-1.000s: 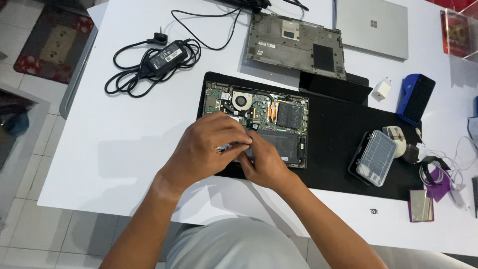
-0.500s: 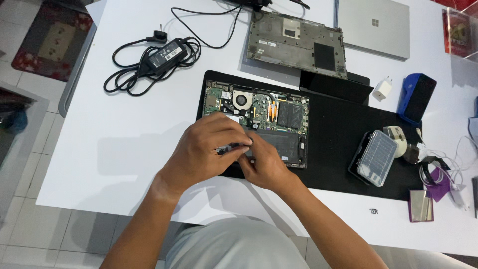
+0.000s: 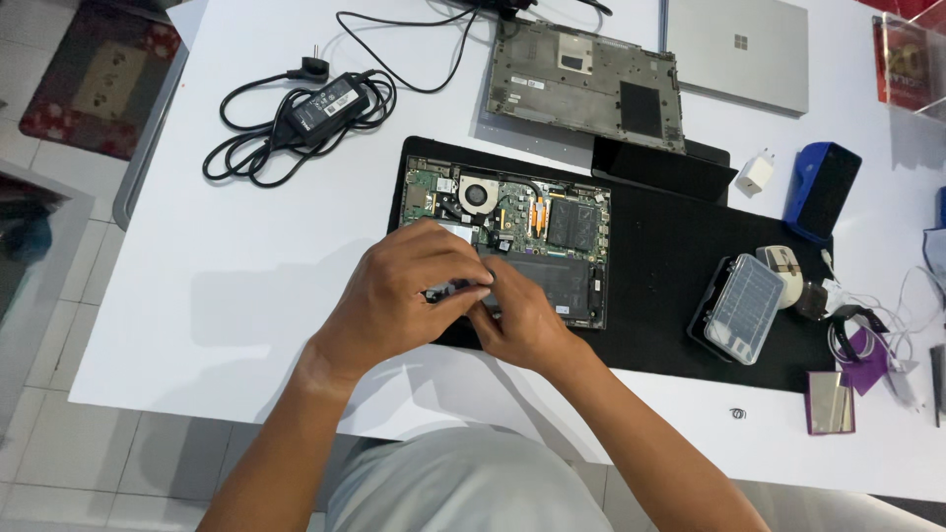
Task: The person removes the back cover of a laptop, unscrews internal components using a screwdriver, and detaches the battery. The person then places the removed parts on the table.
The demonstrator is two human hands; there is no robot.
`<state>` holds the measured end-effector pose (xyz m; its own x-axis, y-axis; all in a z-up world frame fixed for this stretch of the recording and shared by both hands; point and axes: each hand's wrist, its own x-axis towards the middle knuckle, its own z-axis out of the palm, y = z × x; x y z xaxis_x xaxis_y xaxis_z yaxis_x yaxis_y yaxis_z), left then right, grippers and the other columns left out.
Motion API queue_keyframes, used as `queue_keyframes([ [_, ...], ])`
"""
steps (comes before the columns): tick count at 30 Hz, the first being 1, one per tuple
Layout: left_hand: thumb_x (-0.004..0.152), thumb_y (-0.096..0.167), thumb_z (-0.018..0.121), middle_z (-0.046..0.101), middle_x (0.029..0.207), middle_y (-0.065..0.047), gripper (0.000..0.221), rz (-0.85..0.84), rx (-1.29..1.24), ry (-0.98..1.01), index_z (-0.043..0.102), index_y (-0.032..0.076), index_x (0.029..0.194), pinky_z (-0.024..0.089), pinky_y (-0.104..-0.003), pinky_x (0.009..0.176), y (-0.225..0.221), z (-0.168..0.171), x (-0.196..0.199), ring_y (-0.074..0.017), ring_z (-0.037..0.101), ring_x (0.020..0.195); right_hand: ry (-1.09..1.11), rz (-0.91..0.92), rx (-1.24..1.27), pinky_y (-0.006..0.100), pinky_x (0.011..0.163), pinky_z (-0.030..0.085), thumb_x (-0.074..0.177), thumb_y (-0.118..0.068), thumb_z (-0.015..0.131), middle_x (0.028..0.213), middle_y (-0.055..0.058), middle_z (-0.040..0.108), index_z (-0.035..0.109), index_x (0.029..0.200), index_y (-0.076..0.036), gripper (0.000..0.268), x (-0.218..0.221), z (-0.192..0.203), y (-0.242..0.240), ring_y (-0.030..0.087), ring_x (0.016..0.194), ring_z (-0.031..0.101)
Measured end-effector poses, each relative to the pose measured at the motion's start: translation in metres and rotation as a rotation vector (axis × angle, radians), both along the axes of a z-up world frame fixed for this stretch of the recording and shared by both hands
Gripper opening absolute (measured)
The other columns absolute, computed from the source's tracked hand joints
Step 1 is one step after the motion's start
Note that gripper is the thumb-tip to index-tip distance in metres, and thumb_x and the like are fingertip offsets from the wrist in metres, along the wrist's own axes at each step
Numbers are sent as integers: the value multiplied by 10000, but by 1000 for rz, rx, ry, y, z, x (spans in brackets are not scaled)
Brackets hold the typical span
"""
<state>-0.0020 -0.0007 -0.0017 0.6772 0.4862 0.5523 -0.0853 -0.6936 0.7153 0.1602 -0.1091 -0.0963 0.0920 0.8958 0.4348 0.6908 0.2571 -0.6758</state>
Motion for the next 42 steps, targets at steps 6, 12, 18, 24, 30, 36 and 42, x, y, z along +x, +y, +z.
queue_keyframes([
  [6, 776, 16, 870, 749, 852, -9, 195, 12, 30, -9, 789, 139, 904, 574, -393, 755, 0, 0, -2, -257, 704, 855, -50, -19, 32, 468, 591, 559, 845, -71, 707, 752, 156, 621, 669, 1041, -47, 201, -2, 2, 4, 409, 693, 665],
  [12, 811, 40, 855, 741, 873, -7, 143, 72, 135, -35, 780, 133, 890, 573, -388, 738, 5, -3, -7, -254, 703, 877, 56, -118, 118, 363, 566, 590, 812, -38, 723, 690, 103, 653, 702, 935, -57, 127, -10, 24, 17, 305, 606, 697],
  [18, 821, 68, 861, 740, 894, 0, 147, 128, 179, -45, 790, 149, 922, 584, -385, 741, 4, -7, -17, -259, 698, 880, 161, -45, 109, 354, 538, 573, 874, -114, 756, 659, 51, 645, 729, 900, -91, 44, -15, 21, 20, 251, 564, 677],
  [24, 816, 71, 853, 742, 940, 0, 149, 135, 176, -63, 780, 162, 909, 579, -388, 732, 1, -4, -26, -265, 687, 885, 209, 202, -67, 451, 613, 572, 935, -127, 697, 771, 132, 699, 732, 972, -47, 94, -8, 31, 23, 371, 644, 668],
  [30, 809, 89, 872, 732, 918, -12, 151, 139, 191, -67, 778, 150, 910, 586, -386, 727, 2, -10, -24, -268, 692, 877, 131, -35, 103, 394, 581, 559, 834, -346, 854, 736, 72, 627, 684, 950, -86, 332, -21, 26, 25, 287, 628, 666],
  [36, 737, 30, 861, 725, 1000, -56, 253, 86, 196, 34, 789, 150, 947, 572, -468, 776, 7, 3, -25, -330, 676, 973, 245, 232, -101, 457, 742, 581, 891, -277, 786, 798, 77, 703, 708, 918, -93, 201, -3, 54, 33, 367, 776, 703],
  [42, 664, -63, 720, 697, 1003, -47, 334, 77, 260, 96, 790, 140, 919, 565, -449, 813, 11, 0, -16, -310, 663, 990, 123, 31, -35, 467, 713, 590, 766, -203, 906, 780, 117, 701, 711, 992, -64, 330, 6, 32, 27, 351, 761, 727],
])
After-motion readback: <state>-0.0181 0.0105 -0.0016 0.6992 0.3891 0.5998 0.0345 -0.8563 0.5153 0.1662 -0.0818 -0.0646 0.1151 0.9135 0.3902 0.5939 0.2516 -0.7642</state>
